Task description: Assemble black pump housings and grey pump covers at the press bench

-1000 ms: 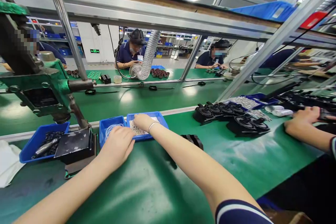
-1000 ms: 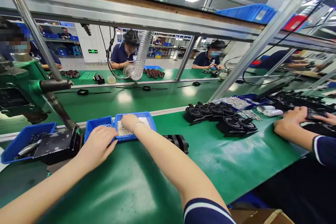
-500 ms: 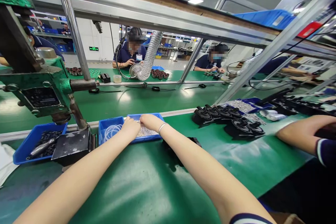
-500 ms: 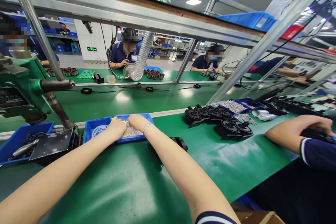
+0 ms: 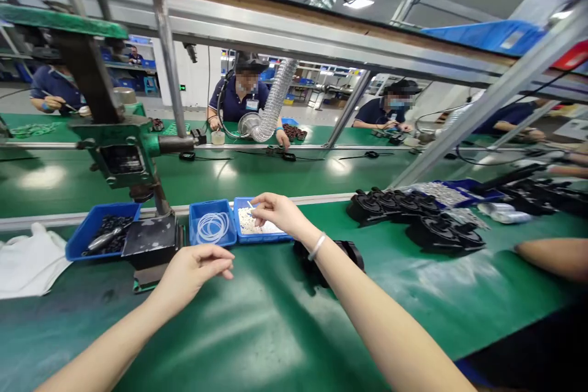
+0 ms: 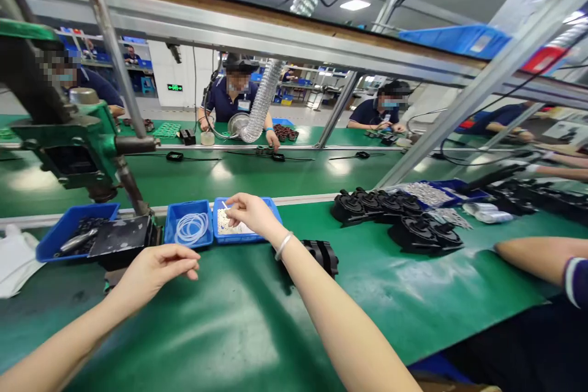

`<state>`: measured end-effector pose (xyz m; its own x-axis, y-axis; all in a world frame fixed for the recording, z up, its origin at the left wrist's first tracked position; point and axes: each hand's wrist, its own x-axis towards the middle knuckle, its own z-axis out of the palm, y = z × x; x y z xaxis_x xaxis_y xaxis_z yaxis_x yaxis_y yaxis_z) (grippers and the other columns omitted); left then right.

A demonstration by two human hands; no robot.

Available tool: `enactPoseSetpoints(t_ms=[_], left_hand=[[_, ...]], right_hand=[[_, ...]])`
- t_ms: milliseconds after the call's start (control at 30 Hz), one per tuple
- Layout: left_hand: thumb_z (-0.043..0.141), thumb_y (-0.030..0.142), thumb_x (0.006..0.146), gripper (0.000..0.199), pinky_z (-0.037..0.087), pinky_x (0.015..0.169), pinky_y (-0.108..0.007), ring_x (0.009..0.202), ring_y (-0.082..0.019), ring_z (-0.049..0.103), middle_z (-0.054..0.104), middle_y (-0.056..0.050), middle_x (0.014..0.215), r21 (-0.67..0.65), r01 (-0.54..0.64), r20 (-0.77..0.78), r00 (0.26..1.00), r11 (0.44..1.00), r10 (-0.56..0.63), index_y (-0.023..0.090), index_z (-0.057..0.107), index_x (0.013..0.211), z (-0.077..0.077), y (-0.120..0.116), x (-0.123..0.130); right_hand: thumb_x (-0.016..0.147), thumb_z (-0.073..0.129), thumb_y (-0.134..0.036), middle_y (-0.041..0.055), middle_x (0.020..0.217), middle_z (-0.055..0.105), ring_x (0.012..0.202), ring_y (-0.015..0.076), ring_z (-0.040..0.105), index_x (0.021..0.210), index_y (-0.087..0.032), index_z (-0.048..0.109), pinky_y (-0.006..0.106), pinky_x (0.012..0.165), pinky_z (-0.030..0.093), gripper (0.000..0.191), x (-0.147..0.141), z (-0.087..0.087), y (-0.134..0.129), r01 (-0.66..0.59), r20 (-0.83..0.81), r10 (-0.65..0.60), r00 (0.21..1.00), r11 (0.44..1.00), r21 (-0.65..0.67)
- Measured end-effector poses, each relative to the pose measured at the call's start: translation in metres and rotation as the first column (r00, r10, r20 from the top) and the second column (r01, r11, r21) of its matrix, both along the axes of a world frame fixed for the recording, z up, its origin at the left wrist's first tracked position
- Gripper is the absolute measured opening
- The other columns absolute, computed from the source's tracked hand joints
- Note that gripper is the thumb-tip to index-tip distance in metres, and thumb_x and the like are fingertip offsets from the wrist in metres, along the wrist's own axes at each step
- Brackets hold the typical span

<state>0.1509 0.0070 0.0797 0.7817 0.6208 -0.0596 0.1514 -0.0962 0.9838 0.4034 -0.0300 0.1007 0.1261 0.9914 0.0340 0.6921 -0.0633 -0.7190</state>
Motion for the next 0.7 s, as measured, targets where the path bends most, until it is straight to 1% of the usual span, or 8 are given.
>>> enactPoseSetpoints(t_ms=[67, 133, 200, 300, 367, 567, 633, 700], left_hand=[[0.070, 0.045, 0.077, 0.033, 0.054, 0.075, -0.029, 0.073, -0.019, 0.071, 0.075, -0.004, 0.072, -0.123, -0.093, -0.027, 0.996, 0.988, 0.091, 0.015, 0.073, 0.089, -0.012, -0.007, -0.029], [0.073, 0.046, 0.074, 0.035, 0.054, 0.075, -0.030, 0.072, -0.020, 0.071, 0.076, -0.005, 0.073, -0.177, -0.161, -0.048, 0.987, 0.971, 0.155, 0.014, 0.074, 0.090, -0.024, -0.011, -0.051], [0.075, 0.045, 0.073, 0.037, 0.054, 0.078, -0.030, 0.076, -0.020, 0.071, 0.077, -0.006, 0.076, -0.211, -0.188, -0.057, 0.982, 0.959, 0.179, 0.014, 0.074, 0.094, -0.034, -0.013, -0.068], [0.076, 0.044, 0.074, 0.039, 0.054, 0.081, -0.031, 0.080, -0.020, 0.072, 0.078, -0.007, 0.081, -0.237, -0.175, -0.033, 0.985, 0.956, 0.172, 0.014, 0.073, 0.098, -0.042, -0.016, -0.084], [0.075, 0.043, 0.075, 0.037, 0.055, 0.081, -0.032, 0.081, -0.021, 0.073, 0.077, -0.007, 0.083, -0.215, -0.161, 0.000, 0.986, 0.963, 0.165, 0.014, 0.073, 0.097, -0.045, -0.017, -0.090], [0.073, 0.040, 0.078, 0.031, 0.057, 0.077, -0.030, 0.077, -0.018, 0.071, 0.074, -0.005, 0.082, -0.230, -0.123, 0.111, 0.982, 0.965, 0.152, 0.014, 0.070, 0.094, -0.051, -0.017, -0.097], [0.072, 0.038, 0.080, 0.027, 0.056, 0.075, -0.028, 0.077, -0.017, 0.070, 0.074, -0.004, 0.083, -0.172, -0.121, 0.125, 0.982, 0.978, 0.144, 0.015, 0.070, 0.093, -0.054, -0.016, -0.100], [0.070, 0.036, 0.083, 0.020, 0.054, 0.075, -0.027, 0.078, -0.016, 0.069, 0.073, -0.003, 0.084, -0.014, -0.134, 0.102, 0.986, 0.991, 0.134, 0.018, 0.071, 0.091, -0.057, -0.016, -0.104]], right_hand=[[0.091, 0.058, -0.038, 0.0031, 0.074, 0.071, 0.066, 0.0141, 0.069, 0.103, -0.013, 0.061, 0.027, 0.066, 0.056, 0.027, -0.026, -0.002, -0.015, -0.020, -0.213, 0.029, 0.977, 0.999, 0.044], [0.085, 0.065, -0.045, 0.0016, 0.072, 0.067, 0.061, 0.0129, 0.064, 0.093, -0.015, 0.064, 0.027, 0.063, 0.054, 0.031, -0.054, -0.007, -0.030, -0.043, -0.416, 0.063, 0.907, 0.997, 0.058], [0.082, 0.069, -0.047, -0.0008, 0.070, 0.063, 0.055, 0.0100, 0.058, 0.091, -0.016, 0.064, 0.024, 0.057, 0.049, 0.033, -0.083, -0.014, -0.044, -0.084, -0.546, 0.083, 0.833, 0.996, 0.024], [0.086, 0.065, -0.049, -0.0058, 0.062, 0.057, 0.044, 0.0070, 0.050, 0.097, -0.018, 0.059, 0.020, 0.045, 0.038, 0.034, -0.118, -0.023, -0.061, -0.160, -0.608, 0.072, 0.791, 0.983, -0.092], [0.087, 0.063, -0.050, -0.0080, 0.057, 0.054, 0.041, 0.0067, 0.046, 0.099, -0.019, 0.057, 0.019, 0.042, 0.034, 0.034, -0.135, -0.029, -0.069, -0.183, -0.602, 0.056, 0.796, 0.971, -0.152], [0.086, 0.064, -0.052, -0.0028, 0.064, 0.061, 0.053, 0.0102, 0.057, 0.100, -0.017, 0.065, 0.023, 0.055, 0.045, 0.038, -0.163, -0.037, -0.078, -0.162, -0.611, 0.018, 0.792, 0.970, -0.182], [0.085, 0.064, -0.053, -0.0016, 0.065, 0.062, 0.054, 0.0111, 0.058, 0.096, -0.017, 0.066, 0.024, 0.057, 0.045, 0.038, -0.169, -0.038, -0.079, -0.139, -0.606, -0.003, 0.795, 0.972, -0.187], [0.086, 0.063, -0.053, -0.0011, 0.066, 0.061, 0.055, 0.0113, 0.057, 0.090, -0.017, 0.066, 0.025, 0.057, 0.045, 0.037, -0.174, -0.039, -0.080, -0.103, -0.556, -0.014, 0.831, 0.978, -0.179]])
